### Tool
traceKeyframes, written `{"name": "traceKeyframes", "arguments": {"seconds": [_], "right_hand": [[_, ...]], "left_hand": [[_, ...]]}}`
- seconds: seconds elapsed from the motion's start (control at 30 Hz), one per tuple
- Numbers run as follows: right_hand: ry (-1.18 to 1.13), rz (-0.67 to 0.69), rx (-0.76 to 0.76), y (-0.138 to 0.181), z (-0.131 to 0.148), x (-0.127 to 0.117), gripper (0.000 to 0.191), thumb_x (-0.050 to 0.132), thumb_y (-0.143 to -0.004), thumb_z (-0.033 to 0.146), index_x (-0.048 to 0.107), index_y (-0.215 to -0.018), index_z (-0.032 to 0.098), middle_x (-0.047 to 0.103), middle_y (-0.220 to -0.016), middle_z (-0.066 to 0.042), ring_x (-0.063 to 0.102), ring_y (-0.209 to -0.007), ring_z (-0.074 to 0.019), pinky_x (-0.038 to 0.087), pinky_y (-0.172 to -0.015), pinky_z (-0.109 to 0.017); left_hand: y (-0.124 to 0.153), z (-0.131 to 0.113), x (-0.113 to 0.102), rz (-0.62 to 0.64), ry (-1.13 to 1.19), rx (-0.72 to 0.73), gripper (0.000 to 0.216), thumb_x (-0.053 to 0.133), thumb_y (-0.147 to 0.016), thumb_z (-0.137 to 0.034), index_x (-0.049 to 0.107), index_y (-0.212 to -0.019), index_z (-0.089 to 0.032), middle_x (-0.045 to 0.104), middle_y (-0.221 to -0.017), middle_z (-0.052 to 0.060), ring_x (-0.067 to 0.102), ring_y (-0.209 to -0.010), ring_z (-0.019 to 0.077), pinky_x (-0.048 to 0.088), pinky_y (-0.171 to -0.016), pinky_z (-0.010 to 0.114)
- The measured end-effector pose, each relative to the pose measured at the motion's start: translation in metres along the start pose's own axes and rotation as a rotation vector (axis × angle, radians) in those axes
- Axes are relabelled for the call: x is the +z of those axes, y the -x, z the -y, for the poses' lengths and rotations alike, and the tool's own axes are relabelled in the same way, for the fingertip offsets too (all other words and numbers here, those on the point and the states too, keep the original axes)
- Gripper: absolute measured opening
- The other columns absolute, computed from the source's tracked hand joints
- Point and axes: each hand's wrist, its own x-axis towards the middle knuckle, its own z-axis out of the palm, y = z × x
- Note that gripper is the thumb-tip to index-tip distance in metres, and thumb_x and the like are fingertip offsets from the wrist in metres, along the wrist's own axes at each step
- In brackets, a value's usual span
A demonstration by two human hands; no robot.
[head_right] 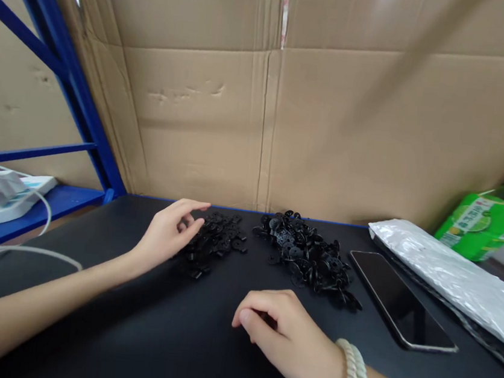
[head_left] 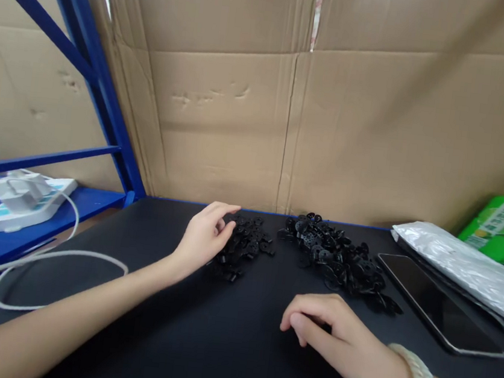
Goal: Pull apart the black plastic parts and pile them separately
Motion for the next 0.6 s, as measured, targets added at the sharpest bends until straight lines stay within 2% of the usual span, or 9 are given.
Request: {"name": "traceKeyframes", "arguments": {"seconds": [0.07,0.13,0.2,0.27,0.33,0.43,0.6], "right_hand": [[0.112,-0.054,-0.019,-0.001,-0.002,-0.009,0.024,0.043,-0.095,0.024,0.064,-0.083,0.019,0.060,-0.067,0.002,0.051,-0.059,-0.0105,0.037,-0.057,-0.022],[0.234,-0.119,-0.030,-0.003,-0.007,-0.024,0.018,0.047,-0.092,0.021,0.064,-0.084,0.019,0.062,-0.072,0.001,0.052,-0.061,-0.0112,0.037,-0.059,-0.022],[0.311,-0.183,-0.020,-0.004,-0.015,-0.044,0.017,0.050,-0.090,0.022,0.065,-0.085,0.020,0.064,-0.077,-0.001,0.055,-0.066,-0.0129,0.039,-0.061,-0.023],[0.329,-0.239,0.044,-0.003,-0.024,-0.068,0.020,0.049,-0.091,0.028,0.066,-0.086,0.020,0.064,-0.071,0.000,0.053,-0.059,-0.0126,0.038,-0.055,-0.023],[0.354,-0.312,0.100,-0.002,-0.032,-0.090,0.022,0.050,-0.090,0.034,0.066,-0.085,0.019,0.063,-0.066,0.000,0.051,-0.056,-0.0133,0.037,-0.052,-0.024],[0.433,-0.349,0.162,0.001,-0.043,-0.114,0.023,0.054,-0.087,0.038,0.066,-0.084,0.018,0.063,-0.064,-0.001,0.052,-0.055,-0.0142,0.038,-0.051,-0.025],[0.557,-0.308,0.183,0.004,-0.051,-0.130,0.023,0.055,-0.084,0.038,0.067,-0.079,0.019,0.067,-0.067,-0.002,0.056,-0.057,-0.0147,0.040,-0.054,-0.026]], "left_hand": [[0.020,-0.018,0.006,0.043,0.039,0.133,0.025,0.049,-0.085,-0.016,0.063,-0.106,-0.016,0.063,-0.101,0.008,0.053,-0.060,0.0115,0.048,-0.059,0.025],[0.042,-0.037,0.012,0.251,0.116,0.275,0.028,0.047,-0.086,-0.011,0.060,-0.110,-0.019,0.062,-0.104,0.007,0.056,-0.066,0.0116,0.049,-0.063,0.024],[0.062,-0.053,0.016,0.501,0.186,0.410,0.035,0.049,-0.085,-0.010,0.055,-0.119,-0.020,0.061,-0.109,0.007,0.060,-0.081,0.0148,0.051,-0.074,0.025],[0.073,-0.061,0.018,0.660,0.216,0.501,0.038,0.049,-0.086,-0.009,0.051,-0.123,-0.018,0.062,-0.111,0.009,0.061,-0.094,0.0183,0.050,-0.083,0.027],[0.076,-0.063,0.018,0.705,0.232,0.494,0.039,0.047,-0.086,-0.008,0.050,-0.123,-0.017,0.063,-0.110,0.010,0.060,-0.097,0.0198,0.049,-0.087,0.028],[0.073,-0.060,0.017,0.688,0.276,0.391,0.039,0.047,-0.085,-0.007,0.051,-0.122,-0.019,0.064,-0.108,0.008,0.060,-0.095,0.0191,0.049,-0.086,0.028],[0.073,-0.057,0.018,0.707,0.287,0.389,0.041,0.047,-0.085,-0.007,0.050,-0.123,-0.021,0.063,-0.110,0.007,0.060,-0.095,0.0189,0.049,-0.086,0.028]]}}
